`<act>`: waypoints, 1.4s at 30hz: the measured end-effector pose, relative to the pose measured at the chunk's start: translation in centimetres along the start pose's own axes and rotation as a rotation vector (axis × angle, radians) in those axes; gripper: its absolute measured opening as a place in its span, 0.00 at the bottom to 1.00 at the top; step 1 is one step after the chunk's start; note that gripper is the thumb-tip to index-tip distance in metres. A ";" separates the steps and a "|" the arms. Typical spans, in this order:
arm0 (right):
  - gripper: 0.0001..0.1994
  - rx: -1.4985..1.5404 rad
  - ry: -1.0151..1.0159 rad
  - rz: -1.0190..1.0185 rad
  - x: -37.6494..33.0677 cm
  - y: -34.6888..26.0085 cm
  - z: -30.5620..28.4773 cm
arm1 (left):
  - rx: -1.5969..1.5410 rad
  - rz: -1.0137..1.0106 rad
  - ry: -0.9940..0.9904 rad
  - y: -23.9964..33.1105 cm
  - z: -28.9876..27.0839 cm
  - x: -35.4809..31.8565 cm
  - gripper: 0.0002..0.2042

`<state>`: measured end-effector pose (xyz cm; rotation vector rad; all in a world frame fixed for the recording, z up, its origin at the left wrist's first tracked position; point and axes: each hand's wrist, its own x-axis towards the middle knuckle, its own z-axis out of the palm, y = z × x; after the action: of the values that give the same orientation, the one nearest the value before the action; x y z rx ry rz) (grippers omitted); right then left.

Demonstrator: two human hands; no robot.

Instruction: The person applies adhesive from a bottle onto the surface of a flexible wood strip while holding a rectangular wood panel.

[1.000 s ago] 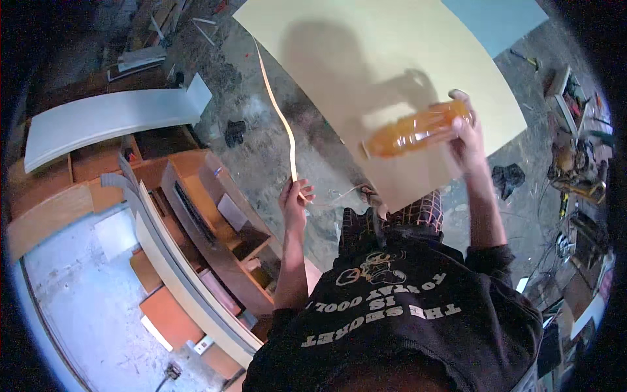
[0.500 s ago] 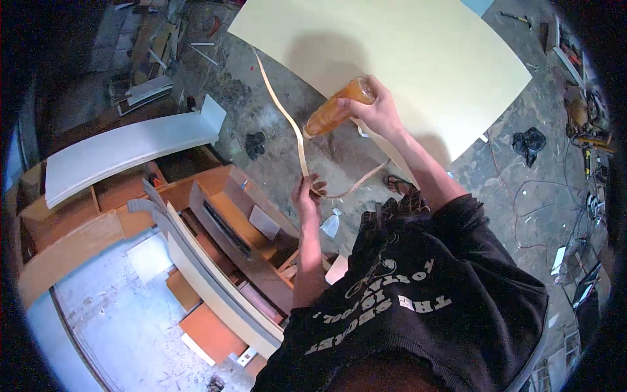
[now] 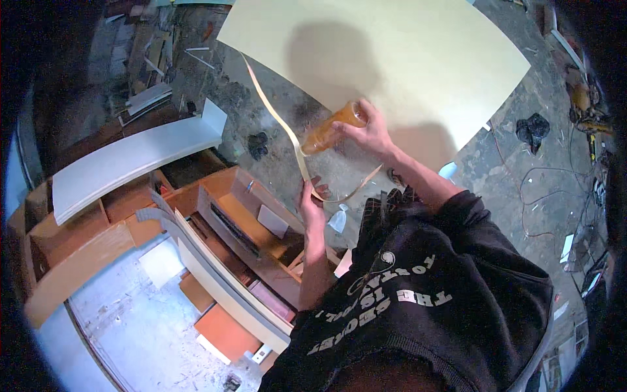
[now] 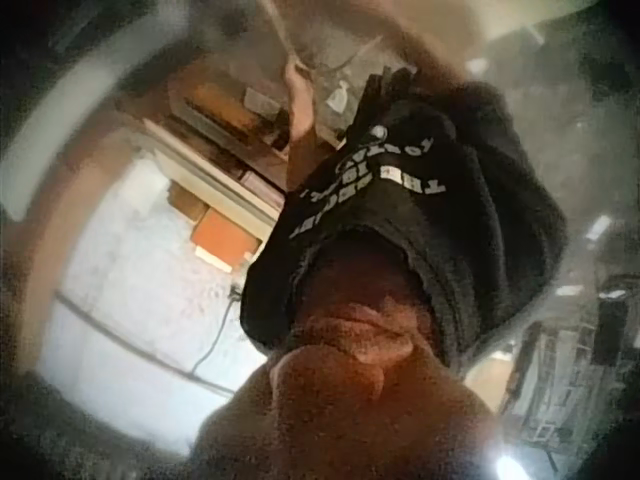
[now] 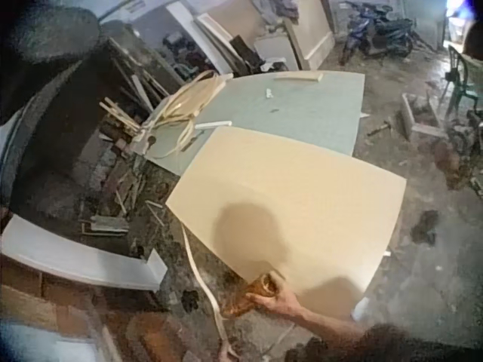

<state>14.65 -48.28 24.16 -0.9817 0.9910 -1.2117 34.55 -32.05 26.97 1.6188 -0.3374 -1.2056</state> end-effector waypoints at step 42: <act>0.21 0.031 -0.088 0.059 -1.1 -0.7 -0.7 | 0.100 -0.029 0.030 0.2 0.2 0.0 0.19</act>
<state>13.75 -47.32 24.69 -0.9668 0.9231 -1.1230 34.45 -32.19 27.16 1.7312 -0.3609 -1.2014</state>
